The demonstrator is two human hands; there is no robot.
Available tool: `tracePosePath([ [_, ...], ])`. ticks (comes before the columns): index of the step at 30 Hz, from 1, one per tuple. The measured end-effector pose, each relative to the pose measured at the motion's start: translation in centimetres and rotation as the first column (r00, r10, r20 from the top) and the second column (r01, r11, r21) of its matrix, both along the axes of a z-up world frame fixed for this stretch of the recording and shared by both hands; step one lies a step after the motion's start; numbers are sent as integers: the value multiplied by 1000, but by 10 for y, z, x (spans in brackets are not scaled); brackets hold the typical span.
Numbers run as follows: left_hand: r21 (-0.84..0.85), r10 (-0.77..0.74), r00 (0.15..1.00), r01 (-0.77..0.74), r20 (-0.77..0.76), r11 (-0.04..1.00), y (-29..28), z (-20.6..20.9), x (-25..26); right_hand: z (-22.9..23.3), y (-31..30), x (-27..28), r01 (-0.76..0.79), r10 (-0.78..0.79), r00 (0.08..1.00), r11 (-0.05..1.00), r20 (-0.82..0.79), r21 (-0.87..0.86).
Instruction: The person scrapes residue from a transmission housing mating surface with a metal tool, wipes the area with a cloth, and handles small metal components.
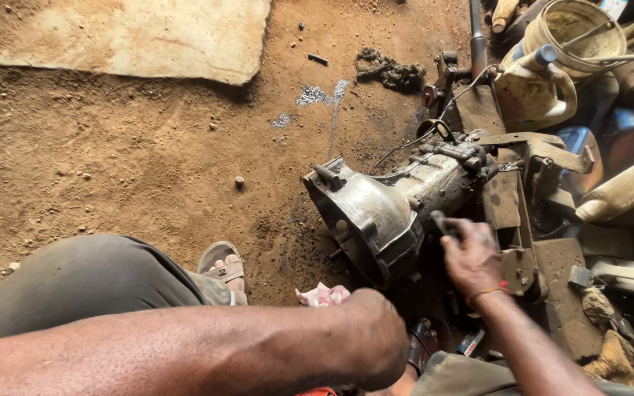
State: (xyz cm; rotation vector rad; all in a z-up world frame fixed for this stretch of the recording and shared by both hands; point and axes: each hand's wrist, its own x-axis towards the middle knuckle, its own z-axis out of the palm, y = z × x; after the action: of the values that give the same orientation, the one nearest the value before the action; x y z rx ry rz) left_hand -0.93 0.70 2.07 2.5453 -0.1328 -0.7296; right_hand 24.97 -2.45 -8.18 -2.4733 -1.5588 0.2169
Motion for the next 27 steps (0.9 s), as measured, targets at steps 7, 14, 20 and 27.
tracePosePath([
  [7,-187,653,756,-636,43,749,107,79,5,92,22,7,-54,155,926,957,-344,286],
  [14,-147,904,427,-896,-26,419,161,84,-9,103,26,11,323,-35,514,934,-857,155],
  [20,-1,769,613,-782,180,624,147,-15,26,106,26,24,404,6,454,890,-891,211],
  [27,-46,768,628,-769,126,637,119,-64,46,77,15,33,348,-106,445,936,-889,62],
])
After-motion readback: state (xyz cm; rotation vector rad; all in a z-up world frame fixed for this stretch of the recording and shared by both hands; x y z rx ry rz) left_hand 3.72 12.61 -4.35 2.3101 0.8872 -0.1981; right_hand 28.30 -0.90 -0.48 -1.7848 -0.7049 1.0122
